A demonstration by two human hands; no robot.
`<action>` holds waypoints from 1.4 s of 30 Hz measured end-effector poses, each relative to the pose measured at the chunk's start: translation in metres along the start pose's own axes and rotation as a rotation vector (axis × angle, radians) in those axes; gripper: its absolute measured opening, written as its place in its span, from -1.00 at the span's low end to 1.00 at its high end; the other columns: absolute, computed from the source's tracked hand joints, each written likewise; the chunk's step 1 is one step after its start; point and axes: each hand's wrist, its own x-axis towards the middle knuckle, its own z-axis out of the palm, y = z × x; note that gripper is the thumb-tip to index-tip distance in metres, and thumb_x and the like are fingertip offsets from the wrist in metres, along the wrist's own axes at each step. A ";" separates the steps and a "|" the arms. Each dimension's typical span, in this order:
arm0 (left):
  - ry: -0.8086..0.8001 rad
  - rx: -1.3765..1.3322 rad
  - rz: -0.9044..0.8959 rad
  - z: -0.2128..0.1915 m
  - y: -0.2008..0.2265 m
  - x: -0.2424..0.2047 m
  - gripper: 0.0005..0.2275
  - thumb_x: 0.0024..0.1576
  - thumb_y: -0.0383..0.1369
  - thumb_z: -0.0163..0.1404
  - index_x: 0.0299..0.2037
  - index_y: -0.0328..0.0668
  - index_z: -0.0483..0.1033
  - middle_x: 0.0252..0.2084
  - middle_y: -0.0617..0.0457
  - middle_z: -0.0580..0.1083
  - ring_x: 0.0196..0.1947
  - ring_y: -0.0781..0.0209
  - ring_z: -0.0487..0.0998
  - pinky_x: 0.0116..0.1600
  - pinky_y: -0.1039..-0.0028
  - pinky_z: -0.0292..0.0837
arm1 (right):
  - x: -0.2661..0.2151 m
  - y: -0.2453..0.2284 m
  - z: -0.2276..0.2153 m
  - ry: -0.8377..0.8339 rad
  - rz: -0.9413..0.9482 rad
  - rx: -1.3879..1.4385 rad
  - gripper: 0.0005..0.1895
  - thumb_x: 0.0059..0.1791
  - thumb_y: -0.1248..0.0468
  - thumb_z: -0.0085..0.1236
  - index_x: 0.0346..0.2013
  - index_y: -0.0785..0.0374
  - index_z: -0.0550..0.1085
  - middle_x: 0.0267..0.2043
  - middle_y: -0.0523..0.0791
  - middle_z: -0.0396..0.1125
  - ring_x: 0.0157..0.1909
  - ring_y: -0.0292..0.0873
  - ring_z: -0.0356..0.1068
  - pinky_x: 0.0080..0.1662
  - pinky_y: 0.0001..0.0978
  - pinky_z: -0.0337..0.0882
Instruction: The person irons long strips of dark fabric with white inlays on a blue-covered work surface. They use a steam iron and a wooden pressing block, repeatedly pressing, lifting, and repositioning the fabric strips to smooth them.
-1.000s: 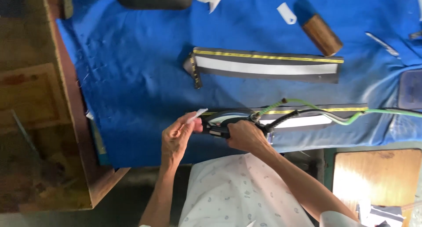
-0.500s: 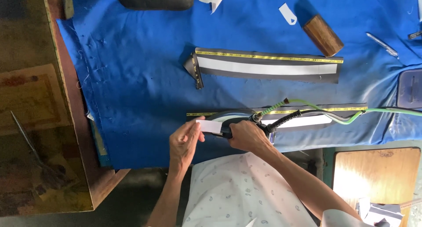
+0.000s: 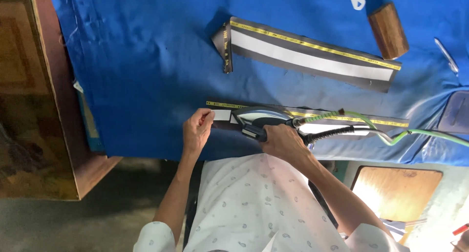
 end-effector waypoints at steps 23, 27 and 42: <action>0.089 0.198 0.298 0.022 -0.019 0.002 -0.89 0.27 -0.34 0.11 -0.29 -0.14 0.57 -0.52 -0.09 0.55 -0.43 -0.16 0.62 -0.37 0.23 0.51 | -0.011 0.026 0.029 0.086 -0.041 -0.058 -0.63 -0.19 -0.08 0.21 -0.32 0.10 0.50 -0.49 -0.04 0.47 -0.27 0.09 0.55 -0.17 -0.05 0.54; 0.106 0.206 0.321 0.023 -0.021 0.002 -0.89 0.26 -0.36 0.11 -0.30 -0.16 0.56 -0.52 -0.12 0.55 -0.43 -0.18 0.62 -0.39 0.22 0.51 | -0.008 0.031 0.034 0.099 -0.060 -0.063 -0.70 -0.17 -0.02 0.20 -0.33 0.09 0.49 -0.49 -0.06 0.47 -0.29 0.08 0.55 -0.19 -0.09 0.54; 0.112 0.182 0.358 0.020 -0.015 0.001 -0.89 0.27 -0.39 0.09 -0.32 -0.14 0.54 -0.57 -0.08 0.50 -0.49 -0.13 0.59 -0.42 0.27 0.47 | 0.000 0.028 0.040 0.063 -0.054 -0.174 -0.68 -0.17 -0.07 0.21 -0.31 0.04 0.47 -0.48 -0.15 0.45 -0.27 0.01 0.56 -0.18 -0.13 0.55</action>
